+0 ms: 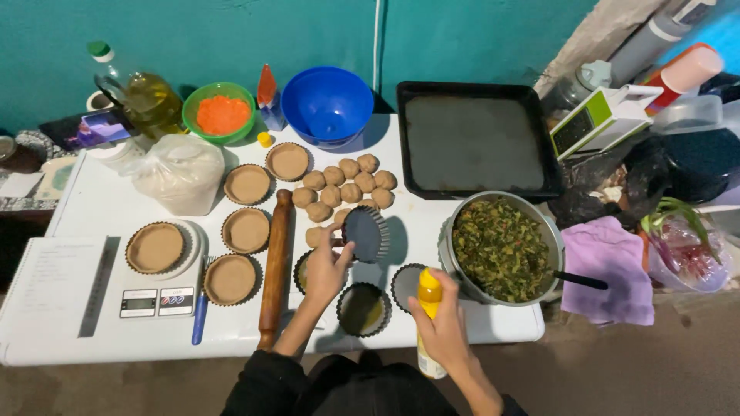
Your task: Prepare dough shells by rolling them out and fitting them into greased tart molds.
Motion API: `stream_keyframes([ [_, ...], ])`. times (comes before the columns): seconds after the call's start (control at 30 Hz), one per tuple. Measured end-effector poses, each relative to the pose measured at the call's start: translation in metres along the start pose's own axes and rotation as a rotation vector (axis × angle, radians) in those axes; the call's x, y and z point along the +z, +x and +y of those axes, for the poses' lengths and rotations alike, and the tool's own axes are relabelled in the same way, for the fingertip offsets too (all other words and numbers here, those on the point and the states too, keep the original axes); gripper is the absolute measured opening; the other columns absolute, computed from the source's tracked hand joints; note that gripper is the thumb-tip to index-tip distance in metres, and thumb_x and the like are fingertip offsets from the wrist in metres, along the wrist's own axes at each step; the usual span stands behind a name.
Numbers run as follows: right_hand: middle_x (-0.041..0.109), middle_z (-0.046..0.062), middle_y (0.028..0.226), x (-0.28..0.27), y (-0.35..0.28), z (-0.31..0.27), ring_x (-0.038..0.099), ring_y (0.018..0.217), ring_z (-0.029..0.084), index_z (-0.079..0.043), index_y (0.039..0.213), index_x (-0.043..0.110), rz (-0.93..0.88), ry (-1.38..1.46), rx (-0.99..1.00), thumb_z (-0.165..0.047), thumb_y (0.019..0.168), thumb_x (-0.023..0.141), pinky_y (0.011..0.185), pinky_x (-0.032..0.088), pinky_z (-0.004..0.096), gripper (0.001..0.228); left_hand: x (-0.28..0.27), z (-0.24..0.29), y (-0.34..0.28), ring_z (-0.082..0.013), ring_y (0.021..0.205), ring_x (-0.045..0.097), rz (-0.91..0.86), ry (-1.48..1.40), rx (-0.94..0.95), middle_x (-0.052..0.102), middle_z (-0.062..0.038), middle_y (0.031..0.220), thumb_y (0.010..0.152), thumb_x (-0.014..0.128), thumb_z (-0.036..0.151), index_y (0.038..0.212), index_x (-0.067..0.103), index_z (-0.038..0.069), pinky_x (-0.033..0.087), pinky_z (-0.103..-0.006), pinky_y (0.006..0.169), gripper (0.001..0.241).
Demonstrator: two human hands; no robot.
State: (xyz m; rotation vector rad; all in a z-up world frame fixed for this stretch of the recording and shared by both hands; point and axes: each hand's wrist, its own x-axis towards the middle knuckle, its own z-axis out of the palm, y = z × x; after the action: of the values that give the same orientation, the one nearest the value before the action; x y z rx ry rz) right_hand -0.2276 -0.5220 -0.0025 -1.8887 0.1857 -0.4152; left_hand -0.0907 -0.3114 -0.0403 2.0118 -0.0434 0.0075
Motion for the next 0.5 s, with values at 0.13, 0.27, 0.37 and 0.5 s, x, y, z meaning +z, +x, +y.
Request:
stream_keyframes([
  [0.13,0.07,0.021,0.113,0.029,0.008,-0.009,0.071,0.099,0.045,-0.011,0.143,0.04,-0.151,-0.206,-0.057,-0.02,0.093,0.07,0.085,0.056,0.05,0.059,-0.032,0.043,-0.036,-0.0198,0.067,0.076,0.053,-0.057,0.099,0.079,-0.013,0.092,0.095,0.067,0.016,0.142,0.055,0.015,0.058,-0.0342,0.063,0.049],
  [0.27,0.065,0.026,0.126,0.028,0.002,-0.004,0.065,0.108,0.051,-0.009,0.143,0.039,-0.262,-0.258,-0.277,-0.018,0.093,0.07,0.088,0.053,0.053,0.06,-0.045,0.053,-0.053,-0.0141,0.074,0.075,0.026,-0.206,0.151,0.078,-0.012,0.093,0.097,0.067,0.015,0.144,0.057,0.013,0.059,-0.0301,0.067,0.048],
  [0.37,0.064,0.027,0.127,0.025,0.008,-0.004,0.065,0.108,0.051,-0.01,0.142,0.039,-0.241,-0.317,-0.238,-0.017,0.092,0.069,0.088,0.052,0.054,0.059,-0.046,0.052,-0.059,-0.0097,0.072,0.071,-0.041,-0.3,0.048,0.078,-0.008,0.097,0.096,0.065,0.013,0.142,0.059,0.014,0.056,-0.0271,0.065,0.046],
  [0.5,0.065,0.025,0.129,0.033,-0.005,-0.017,0.064,0.11,0.052,-0.011,0.141,0.04,-0.252,-0.279,-0.257,-0.02,0.093,0.07,0.09,0.052,0.055,0.057,-0.05,0.053,-0.059,-0.01,0.071,0.068,-0.035,-0.23,0.063,0.076,-0.008,0.089,0.097,0.067,0.012,0.142,0.062,0.014,0.056,-0.0253,0.066,0.045],
])
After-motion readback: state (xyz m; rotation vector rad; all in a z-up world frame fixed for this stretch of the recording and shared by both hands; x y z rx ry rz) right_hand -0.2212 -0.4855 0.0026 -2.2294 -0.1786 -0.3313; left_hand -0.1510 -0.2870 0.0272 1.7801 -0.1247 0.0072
